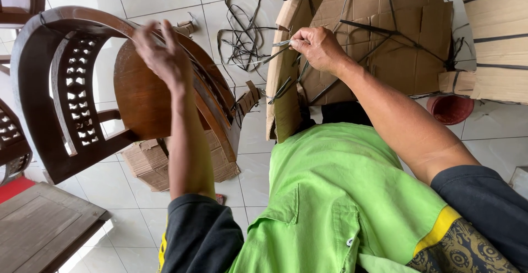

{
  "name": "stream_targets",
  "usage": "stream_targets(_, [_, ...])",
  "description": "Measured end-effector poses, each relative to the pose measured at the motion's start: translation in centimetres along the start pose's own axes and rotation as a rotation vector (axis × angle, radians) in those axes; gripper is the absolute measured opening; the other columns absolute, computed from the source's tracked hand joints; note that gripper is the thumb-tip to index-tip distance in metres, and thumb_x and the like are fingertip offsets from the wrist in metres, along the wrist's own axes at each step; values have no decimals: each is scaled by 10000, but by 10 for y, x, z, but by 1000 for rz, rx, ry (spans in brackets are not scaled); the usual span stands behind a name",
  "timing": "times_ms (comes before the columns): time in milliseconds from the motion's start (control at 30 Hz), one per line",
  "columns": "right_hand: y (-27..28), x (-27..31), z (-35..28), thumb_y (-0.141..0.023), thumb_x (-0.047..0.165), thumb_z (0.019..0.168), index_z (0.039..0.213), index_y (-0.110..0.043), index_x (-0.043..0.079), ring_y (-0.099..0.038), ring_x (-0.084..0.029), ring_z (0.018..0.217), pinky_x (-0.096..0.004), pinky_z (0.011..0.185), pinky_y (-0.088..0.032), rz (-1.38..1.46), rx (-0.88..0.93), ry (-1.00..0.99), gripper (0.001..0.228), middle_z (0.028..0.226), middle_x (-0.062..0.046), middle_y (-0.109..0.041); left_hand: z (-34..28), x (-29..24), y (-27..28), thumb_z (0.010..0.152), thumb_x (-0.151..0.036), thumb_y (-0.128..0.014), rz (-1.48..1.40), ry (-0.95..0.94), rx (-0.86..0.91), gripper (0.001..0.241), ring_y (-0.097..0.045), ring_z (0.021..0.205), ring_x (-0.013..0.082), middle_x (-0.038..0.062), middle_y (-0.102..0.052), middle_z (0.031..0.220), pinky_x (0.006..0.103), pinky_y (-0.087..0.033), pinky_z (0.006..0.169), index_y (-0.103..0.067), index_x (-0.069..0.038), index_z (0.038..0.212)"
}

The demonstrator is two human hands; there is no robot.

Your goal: Wrapping a wooden chair with cardboard and securing it with plastic ties for protection.

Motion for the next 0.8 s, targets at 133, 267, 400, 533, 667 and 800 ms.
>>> stream_targets(133, [2,-1,0,-673,192,1051,939,-739,99,-519,-92,641,-276,576,-413,46,-26,-27,160,740,22,-650,-93,-54,-28,1024,-196,-678,-258,-284,253,329,-575,511,82,-12,-652,616,241,-448,461,-653,-132,702])
stream_targets(267, [2,0,-2,-661,219,1068,949,-748,114,-472,-94,577,-287,547,-392,23,-19,-38,181,657,35,-595,-177,-94,-66,973,-436,-583,-440,594,968,450,-717,728,187,130,-789,964,284,-600,619,-748,-32,1084])
stream_targets(400, [2,5,-2,-666,195,1051,923,-730,104,-542,-95,692,-280,628,-427,52,-19,-36,169,763,28,-651,-186,-109,-92,971,-405,-624,-885,731,724,396,-518,508,63,24,-636,713,194,-439,440,-599,-40,1121])
stream_targets(533, [-2,5,-4,-659,179,1063,903,-699,99,-538,-94,708,-280,637,-440,67,-2,-32,183,769,38,-636,-186,-113,-111,966,-345,-658,-1134,872,476,365,-416,475,86,-7,-489,616,243,-274,420,-591,-96,706])
stream_targets(667, [-4,4,-5,-672,193,1043,942,-725,100,-584,-100,749,-281,660,-471,81,4,-40,148,819,29,-685,-187,-105,-113,983,-282,-681,-1197,892,442,222,-462,478,70,-27,-548,665,219,-320,402,-693,-79,894])
stream_targets(800, [-7,5,-8,-713,171,1030,954,-683,121,-529,-94,635,-280,565,-422,52,-40,-53,95,726,37,-628,-178,-89,-112,1003,-248,-666,-1143,768,375,229,-500,589,94,10,-625,715,230,-417,510,-750,-36,984])
Point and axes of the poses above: each hand's wrist, its own z-axis towards the middle knuckle, its own y-axis out of the back of the hand, x = y × z, the point moved 4 cm from there along z, towards the middle knuckle
